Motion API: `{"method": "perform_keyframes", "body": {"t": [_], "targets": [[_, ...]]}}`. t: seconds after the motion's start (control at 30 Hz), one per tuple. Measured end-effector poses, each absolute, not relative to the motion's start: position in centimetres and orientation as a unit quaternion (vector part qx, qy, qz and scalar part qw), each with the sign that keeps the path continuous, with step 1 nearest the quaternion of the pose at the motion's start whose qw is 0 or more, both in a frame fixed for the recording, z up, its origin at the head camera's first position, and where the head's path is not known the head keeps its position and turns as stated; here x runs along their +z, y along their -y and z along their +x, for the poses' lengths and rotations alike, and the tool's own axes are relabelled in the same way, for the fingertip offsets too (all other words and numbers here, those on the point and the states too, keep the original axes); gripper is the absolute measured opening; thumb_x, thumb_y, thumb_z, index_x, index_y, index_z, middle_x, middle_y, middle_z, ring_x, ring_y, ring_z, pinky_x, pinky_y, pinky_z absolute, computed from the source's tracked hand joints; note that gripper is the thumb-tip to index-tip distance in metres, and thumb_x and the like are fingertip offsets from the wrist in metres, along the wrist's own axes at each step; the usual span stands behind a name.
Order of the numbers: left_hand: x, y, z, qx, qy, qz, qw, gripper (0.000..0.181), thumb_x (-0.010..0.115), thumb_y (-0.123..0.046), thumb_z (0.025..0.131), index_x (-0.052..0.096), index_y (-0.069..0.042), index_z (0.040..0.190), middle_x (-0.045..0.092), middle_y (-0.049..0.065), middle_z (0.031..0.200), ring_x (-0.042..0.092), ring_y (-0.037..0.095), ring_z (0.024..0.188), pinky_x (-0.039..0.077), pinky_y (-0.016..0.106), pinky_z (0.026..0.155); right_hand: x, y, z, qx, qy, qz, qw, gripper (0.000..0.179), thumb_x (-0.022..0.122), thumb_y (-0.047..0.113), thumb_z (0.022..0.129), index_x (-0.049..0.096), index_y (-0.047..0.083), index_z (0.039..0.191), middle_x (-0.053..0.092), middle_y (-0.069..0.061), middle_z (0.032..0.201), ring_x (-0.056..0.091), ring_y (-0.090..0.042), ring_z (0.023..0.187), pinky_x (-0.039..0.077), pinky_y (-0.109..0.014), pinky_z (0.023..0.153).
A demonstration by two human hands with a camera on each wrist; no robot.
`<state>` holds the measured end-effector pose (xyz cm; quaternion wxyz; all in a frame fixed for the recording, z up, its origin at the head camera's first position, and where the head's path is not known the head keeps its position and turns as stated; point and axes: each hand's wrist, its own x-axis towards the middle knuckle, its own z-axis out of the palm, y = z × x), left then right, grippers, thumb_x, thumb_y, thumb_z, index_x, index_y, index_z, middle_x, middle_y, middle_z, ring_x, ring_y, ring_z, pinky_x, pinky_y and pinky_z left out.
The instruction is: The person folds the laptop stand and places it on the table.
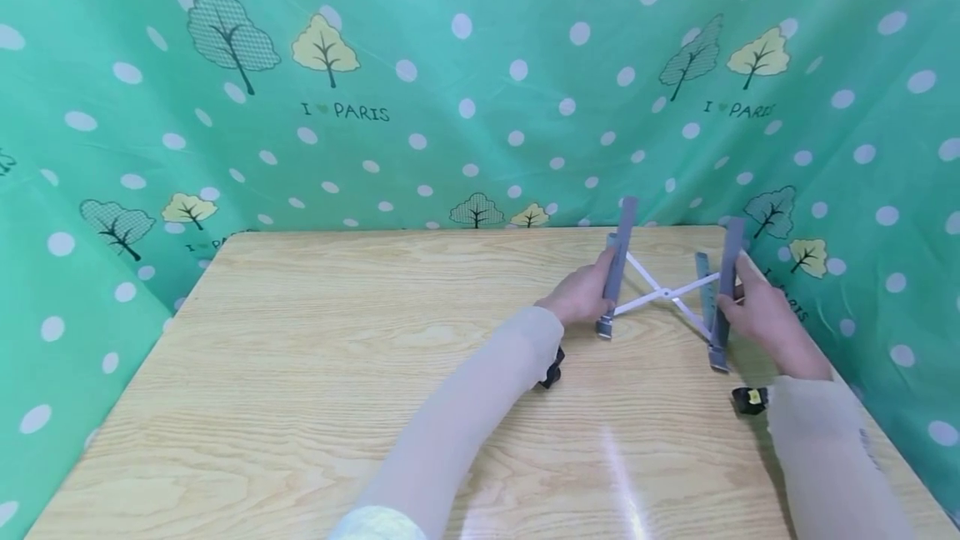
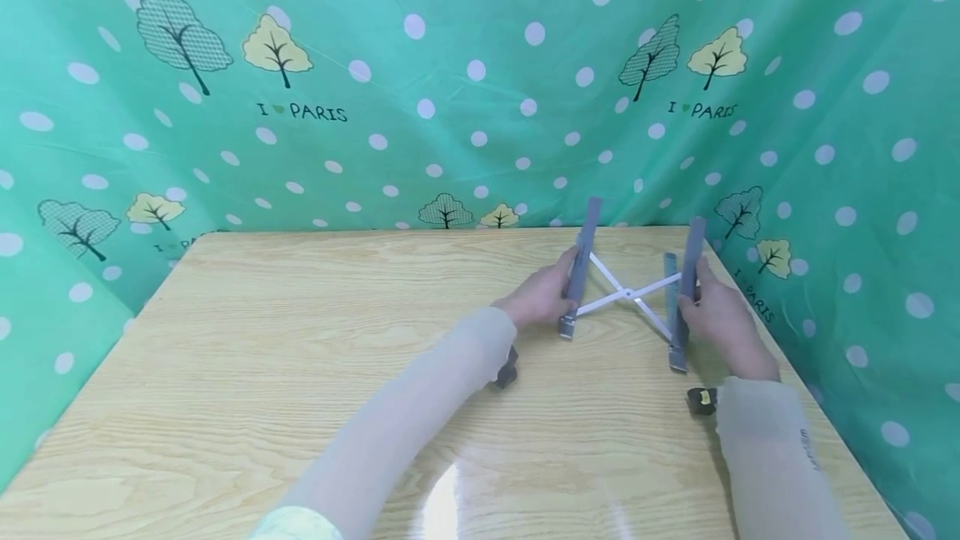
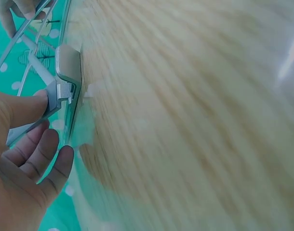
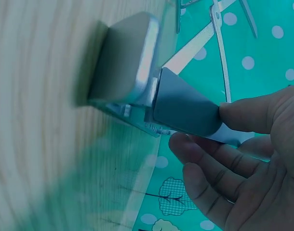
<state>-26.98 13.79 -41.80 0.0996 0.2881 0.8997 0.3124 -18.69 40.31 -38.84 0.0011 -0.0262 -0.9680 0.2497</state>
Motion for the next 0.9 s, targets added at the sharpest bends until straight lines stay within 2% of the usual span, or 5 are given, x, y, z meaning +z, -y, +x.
{"method": "perform_keyframes", "body": {"t": [0.2,0.27,0.53,0.9], "targets": [[-41.9,-12.8,-27.0,0.310,-0.898,0.297,0.093,0.097,0.070,-0.018,0.087,0.001,-0.020,0.155,0.059,0.006,0.122,0.059,0.012,0.099,0.047,0.023,0.091,-39.0,-39.8,-18.9,0.245,0.970,-0.009,0.002,0.074,0.044,0.021,0.100,-0.006,0.000,0.151,0.058,-0.031,0.100,0.057,-0.026,0.069,0.044,-0.034,0.051],[-41.9,-12.6,-27.0,0.307,-0.899,0.300,0.090,0.098,0.071,-0.017,0.086,0.001,-0.019,0.155,0.060,0.006,0.120,0.060,0.012,0.098,0.047,0.024,0.091,-39.2,-39.7,-19.0,0.240,0.971,-0.009,0.003,0.076,0.044,0.021,0.100,-0.010,0.002,0.150,0.058,-0.031,0.100,0.057,-0.025,0.069,0.045,-0.033,0.051],[-42.1,-11.7,-26.9,0.313,-0.898,0.296,0.090,0.100,0.071,-0.018,0.087,-0.002,-0.022,0.154,0.058,0.006,0.124,0.059,0.014,0.104,0.046,0.025,0.094,-39.1,-38.9,-19.0,0.237,0.971,-0.006,-0.008,0.077,0.043,0.023,0.101,-0.013,0.001,0.149,0.055,-0.035,0.109,0.063,-0.033,0.084,0.051,-0.036,0.060],[-42.2,-10.1,-26.1,0.318,-0.894,0.306,0.078,0.099,0.070,-0.015,0.087,-0.003,-0.015,0.154,0.056,0.011,0.128,0.060,0.019,0.105,0.047,0.028,0.094,-39.0,-37.5,-19.0,0.235,0.972,0.002,-0.016,0.077,0.044,0.021,0.100,-0.012,-0.002,0.148,0.056,-0.035,0.107,0.061,-0.027,0.076,0.048,-0.032,0.055]]}}
